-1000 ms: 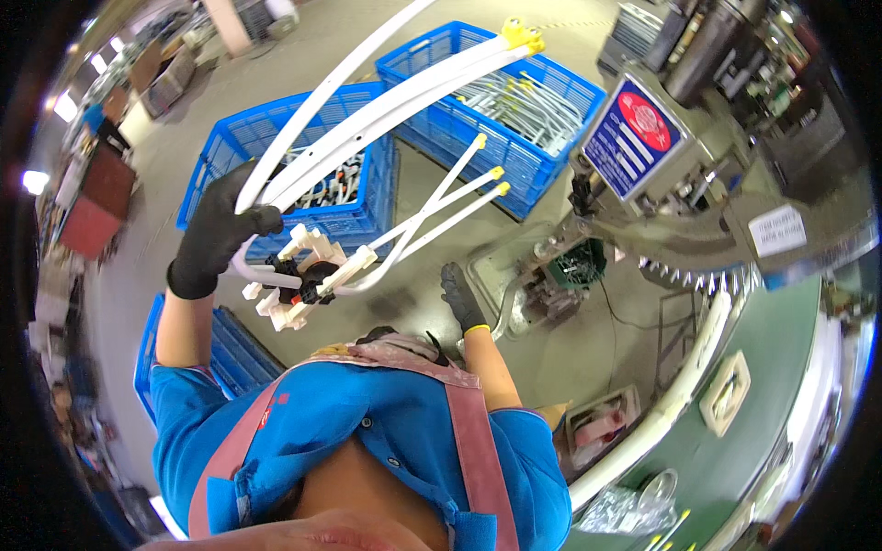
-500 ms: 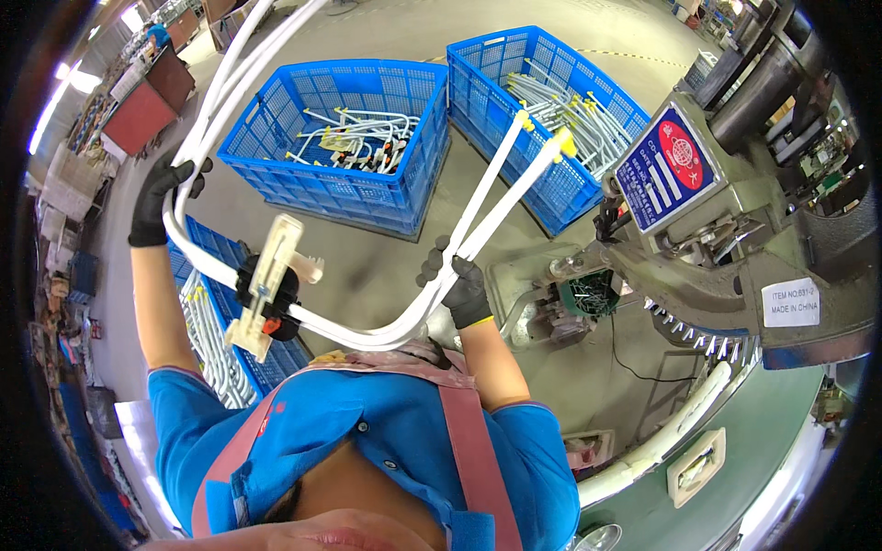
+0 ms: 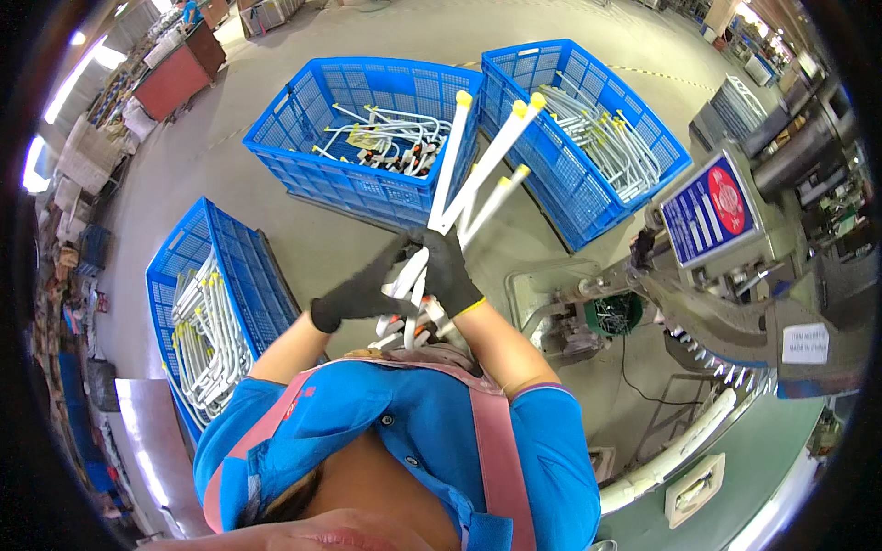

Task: The person repeatedly picks white plastic frames with yellow tips from blue crates, inserts them into a machine to attach small black parts, and places the finished assemblies on a green workbench. The person then gathers the completed items and returns them to the crates.

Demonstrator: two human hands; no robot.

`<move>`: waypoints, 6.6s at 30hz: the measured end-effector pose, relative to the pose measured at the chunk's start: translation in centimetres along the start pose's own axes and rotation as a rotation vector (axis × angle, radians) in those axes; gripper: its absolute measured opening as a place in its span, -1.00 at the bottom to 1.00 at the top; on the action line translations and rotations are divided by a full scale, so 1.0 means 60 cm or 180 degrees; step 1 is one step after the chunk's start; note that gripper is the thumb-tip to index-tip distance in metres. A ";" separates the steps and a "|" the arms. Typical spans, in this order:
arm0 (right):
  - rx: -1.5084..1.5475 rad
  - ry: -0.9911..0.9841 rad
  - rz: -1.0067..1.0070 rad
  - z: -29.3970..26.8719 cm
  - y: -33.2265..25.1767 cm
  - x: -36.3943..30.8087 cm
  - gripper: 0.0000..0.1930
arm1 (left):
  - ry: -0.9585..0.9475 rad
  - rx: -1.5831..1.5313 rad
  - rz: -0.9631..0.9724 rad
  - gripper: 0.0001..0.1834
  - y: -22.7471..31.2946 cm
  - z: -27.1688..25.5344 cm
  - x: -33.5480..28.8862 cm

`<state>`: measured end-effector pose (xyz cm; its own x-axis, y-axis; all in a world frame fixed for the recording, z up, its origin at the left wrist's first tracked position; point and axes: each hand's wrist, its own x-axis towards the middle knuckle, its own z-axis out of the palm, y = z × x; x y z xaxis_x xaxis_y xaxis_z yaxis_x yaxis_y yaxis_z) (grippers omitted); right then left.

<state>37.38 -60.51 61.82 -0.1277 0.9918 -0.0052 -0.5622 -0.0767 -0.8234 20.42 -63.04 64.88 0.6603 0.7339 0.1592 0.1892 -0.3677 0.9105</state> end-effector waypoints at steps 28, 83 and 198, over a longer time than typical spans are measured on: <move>-0.1560 0.2193 -0.0224 -0.260 -0.131 -0.172 -0.63 | -0.2432 0.1707 -0.0096 -0.35 -0.017 -0.186 0.031; -0.2035 0.4120 -0.1177 -0.192 -0.075 -0.355 -0.61 | -0.3995 0.0899 0.0572 -0.24 -0.105 -0.038 0.315; -0.2771 0.3855 -0.0477 -0.288 -0.082 -0.243 -0.58 | -0.2930 0.0850 0.0071 -0.46 -0.146 -0.082 0.213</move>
<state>56.15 -72.84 56.16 0.8662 0.4995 0.0121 0.1965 -0.3182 -0.9274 23.65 -47.62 60.83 0.9564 0.0303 -0.2905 0.2540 -0.5778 0.7757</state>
